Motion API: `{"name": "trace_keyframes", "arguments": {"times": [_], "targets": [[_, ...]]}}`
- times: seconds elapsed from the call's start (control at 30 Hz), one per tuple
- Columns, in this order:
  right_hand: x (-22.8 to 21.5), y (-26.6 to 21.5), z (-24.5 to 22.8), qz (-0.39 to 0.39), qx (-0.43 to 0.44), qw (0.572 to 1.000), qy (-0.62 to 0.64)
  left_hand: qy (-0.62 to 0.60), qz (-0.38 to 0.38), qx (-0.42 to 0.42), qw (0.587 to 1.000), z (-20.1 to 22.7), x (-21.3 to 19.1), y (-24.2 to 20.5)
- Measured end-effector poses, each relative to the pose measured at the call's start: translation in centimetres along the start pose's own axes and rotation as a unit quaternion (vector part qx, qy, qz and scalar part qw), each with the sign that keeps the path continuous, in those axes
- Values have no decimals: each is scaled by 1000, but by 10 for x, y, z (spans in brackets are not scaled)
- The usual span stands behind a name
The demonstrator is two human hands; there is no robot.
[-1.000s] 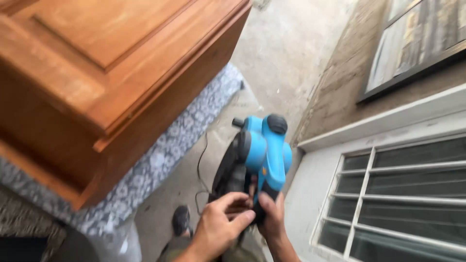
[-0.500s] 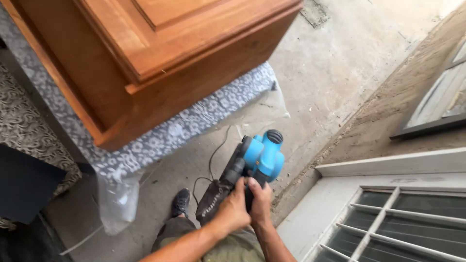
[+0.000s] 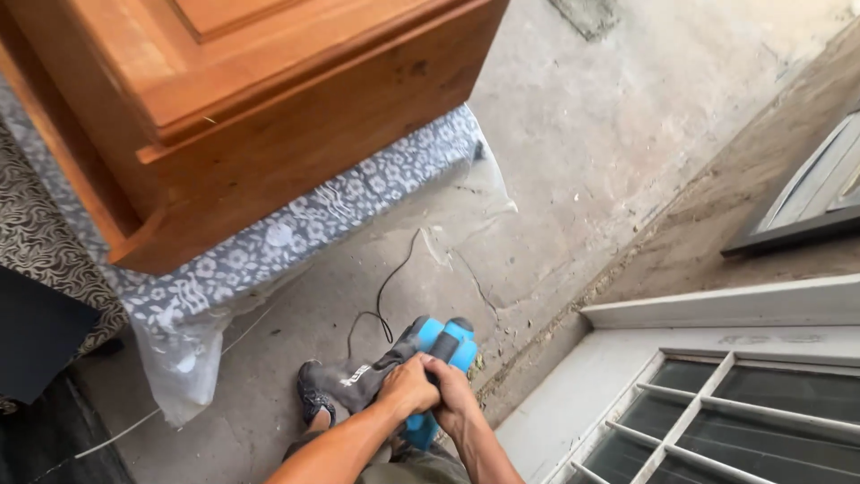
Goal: Sanding the surface of a wooden cabinet using an electric belt sander
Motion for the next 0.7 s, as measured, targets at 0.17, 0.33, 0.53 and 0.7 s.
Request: {"name": "trace_keyframes", "arguments": {"times": [0.17,0.33,0.53,0.7], "targets": [[-37,8,16,-70,117,991,19,-26,-26,-86,996,-5,16,-9],[-112,27,-39,-17,14,954,-298,-11,-17,-21,1000,-23,-4,-10],[-67,34,-82,60,-50,940,-331,-16,-50,108,993,-6,-65,-91],[-35,77,-45,-55,49,957,-281,-13,-44,171,984,-24,-101,-103]]}}
Point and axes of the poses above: each hand's wrist, its own y-axis towards the middle knuckle, its own x-axis out of the palm, z = x × y, the point moved 2 cm from there along y, towards the middle knuckle, and after that the axes turned 9 degrees about -y, right-handed, at the moved point
